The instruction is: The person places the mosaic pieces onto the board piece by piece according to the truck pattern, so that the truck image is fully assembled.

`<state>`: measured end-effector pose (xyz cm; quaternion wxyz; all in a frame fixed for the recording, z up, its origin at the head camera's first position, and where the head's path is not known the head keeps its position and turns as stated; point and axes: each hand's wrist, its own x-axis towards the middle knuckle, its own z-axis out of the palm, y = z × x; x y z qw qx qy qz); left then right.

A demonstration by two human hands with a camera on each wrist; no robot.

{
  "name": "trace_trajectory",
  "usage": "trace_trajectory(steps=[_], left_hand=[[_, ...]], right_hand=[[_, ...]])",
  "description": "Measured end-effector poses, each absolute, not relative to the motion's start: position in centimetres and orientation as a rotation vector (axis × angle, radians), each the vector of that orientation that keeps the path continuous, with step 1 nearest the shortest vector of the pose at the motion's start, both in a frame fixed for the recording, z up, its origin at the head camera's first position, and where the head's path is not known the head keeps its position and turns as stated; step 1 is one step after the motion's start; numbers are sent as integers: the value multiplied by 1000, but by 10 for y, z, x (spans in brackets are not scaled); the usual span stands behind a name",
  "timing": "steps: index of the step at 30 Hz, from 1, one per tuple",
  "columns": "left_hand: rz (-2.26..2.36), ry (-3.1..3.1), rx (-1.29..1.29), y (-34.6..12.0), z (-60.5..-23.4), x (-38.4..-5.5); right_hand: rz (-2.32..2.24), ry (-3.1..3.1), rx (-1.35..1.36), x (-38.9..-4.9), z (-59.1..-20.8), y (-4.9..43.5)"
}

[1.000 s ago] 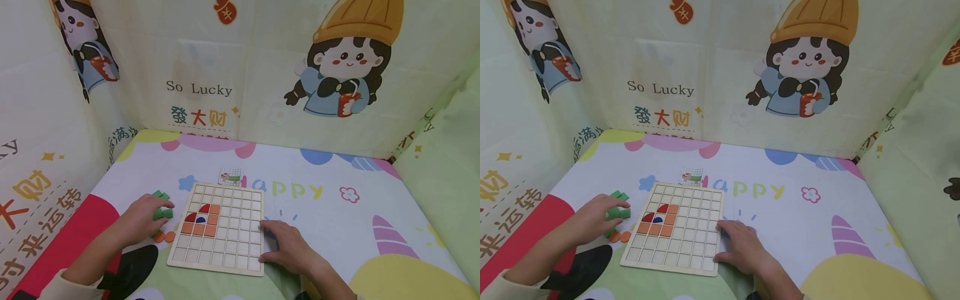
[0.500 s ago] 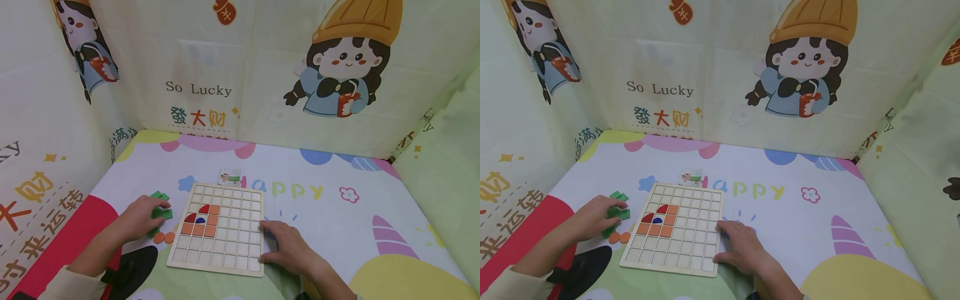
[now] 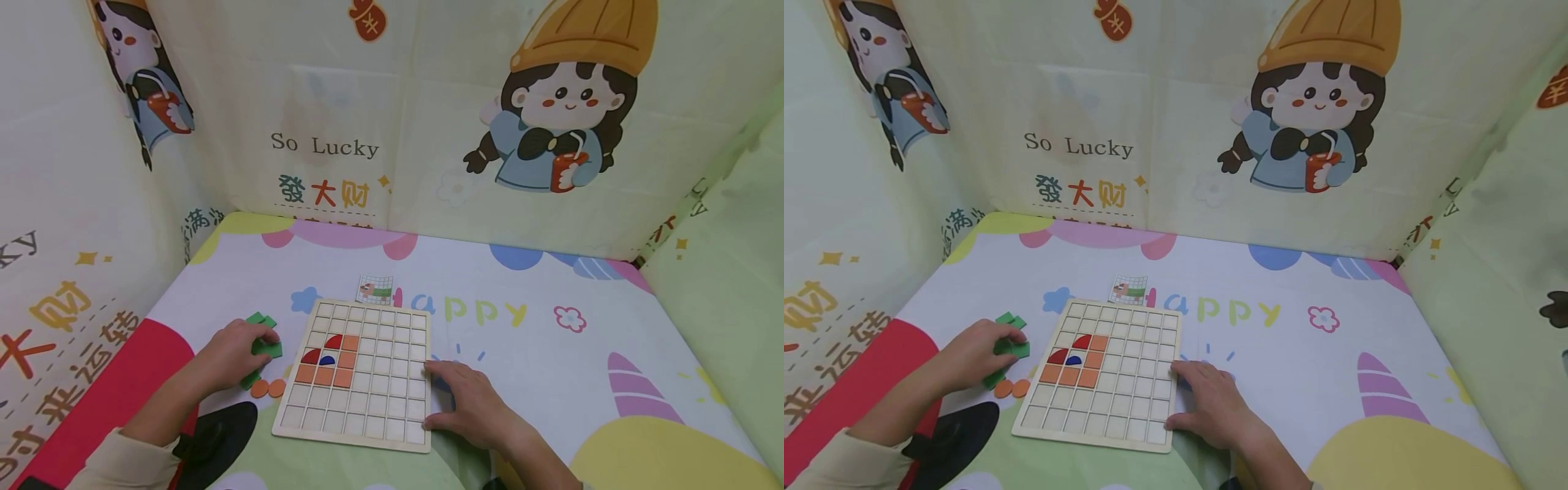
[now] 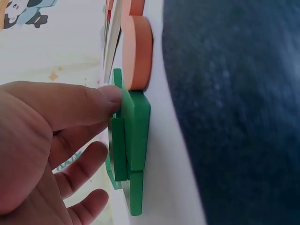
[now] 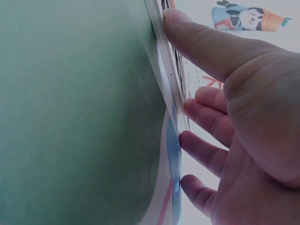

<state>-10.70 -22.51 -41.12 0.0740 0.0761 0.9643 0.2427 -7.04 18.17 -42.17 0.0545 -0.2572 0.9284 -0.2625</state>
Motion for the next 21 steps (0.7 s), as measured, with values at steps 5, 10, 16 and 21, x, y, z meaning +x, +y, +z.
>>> trace_trajectory(steps=[5,10,16,21], left_hand=[[757,2885,230,-226,-411,-108],[807,2863,221,-227,-412,-109],[819,2841,206,-227,-409,-109],[819,2842,192,-226,-409,-109]], right_hand=[[-790,2821,-782,-70,-420,182],[-788,2818,-782,-70,-421,182],[-801,2801,-751,-71,-422,182],[-797,2804,-758,-71,-422,181]])
